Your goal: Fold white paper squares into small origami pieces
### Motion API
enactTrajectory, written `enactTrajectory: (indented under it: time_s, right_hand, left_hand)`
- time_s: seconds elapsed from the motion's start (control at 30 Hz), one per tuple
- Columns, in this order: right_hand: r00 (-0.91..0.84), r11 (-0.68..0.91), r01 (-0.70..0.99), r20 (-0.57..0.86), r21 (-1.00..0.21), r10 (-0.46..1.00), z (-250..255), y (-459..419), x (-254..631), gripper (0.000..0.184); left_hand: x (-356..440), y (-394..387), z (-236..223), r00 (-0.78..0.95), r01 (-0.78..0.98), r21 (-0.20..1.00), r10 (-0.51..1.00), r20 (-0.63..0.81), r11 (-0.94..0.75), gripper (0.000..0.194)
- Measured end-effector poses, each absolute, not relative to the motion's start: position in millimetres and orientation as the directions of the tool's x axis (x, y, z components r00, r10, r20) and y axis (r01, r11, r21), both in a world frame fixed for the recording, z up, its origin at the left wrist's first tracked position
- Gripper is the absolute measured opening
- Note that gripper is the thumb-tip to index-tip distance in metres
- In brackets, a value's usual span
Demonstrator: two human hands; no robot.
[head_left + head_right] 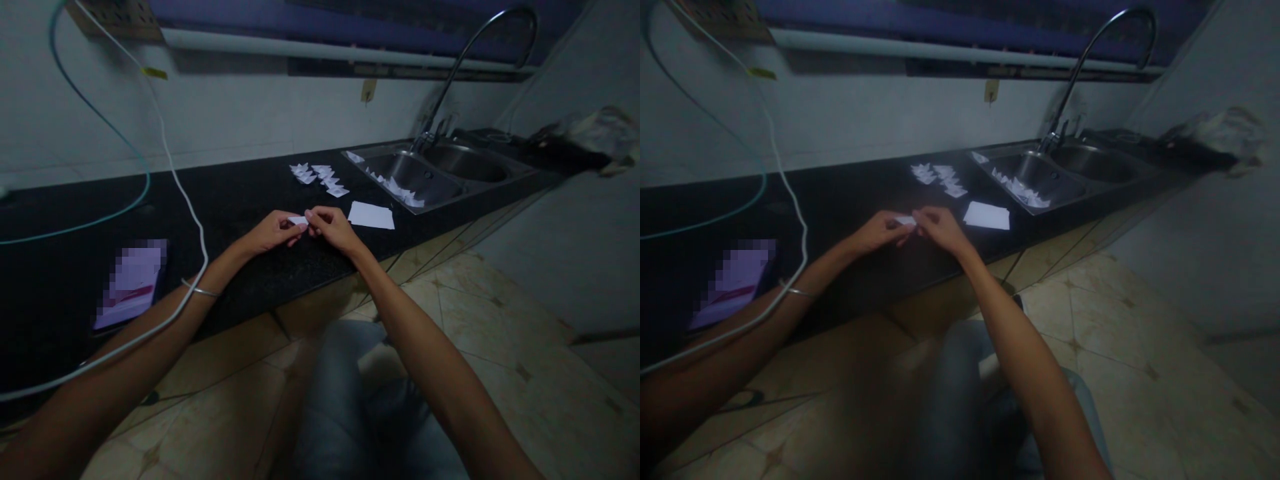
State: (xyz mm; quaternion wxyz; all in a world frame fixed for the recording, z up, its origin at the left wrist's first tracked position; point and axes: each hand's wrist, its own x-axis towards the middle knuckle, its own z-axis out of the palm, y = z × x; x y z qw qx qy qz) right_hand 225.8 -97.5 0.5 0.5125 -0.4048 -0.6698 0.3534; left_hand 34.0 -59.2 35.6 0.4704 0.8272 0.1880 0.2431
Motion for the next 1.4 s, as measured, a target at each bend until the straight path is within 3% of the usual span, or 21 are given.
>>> enactTrajectory:
  time_s: [0.17,0.37,0.73,1.03,1.4]
  right_hand:
    - [-0.075,0.446,0.186,0.440,-0.875,0.895,0.0,-96.7,226.4,0.046]
    - [0.106,0.500,0.221,0.531,-0.837,0.841,1.9,-97.2,225.4,0.039]
    - [-0.018,0.535,0.275,0.552,-0.799,0.834,8.5,-103.6,221.6,0.032]
    - [0.036,0.543,0.374,0.596,-0.752,0.802,9.9,-106.8,219.5,0.025]
    - [-0.080,0.647,0.608,0.775,-0.460,0.626,3.0,-115.9,212.0,0.025]
  left_hand:
    - [37.6,-54.5,31.3,0.751,0.107,0.921,0.637,0.173,-0.376,0.046]
    - [42.5,-48.1,26.3,0.772,0.177,0.950,0.635,0.028,-0.257,0.079]
    - [49.1,-27.4,6.0,0.825,0.119,0.988,0.563,-0.046,-0.095,0.098]
    - [48.2,-37.1,13.1,0.773,0.083,0.990,0.635,0.009,-0.115,0.079]
    - [51.5,-33.5,17.7,0.801,0.116,0.993,0.592,-0.089,-0.009,0.088]
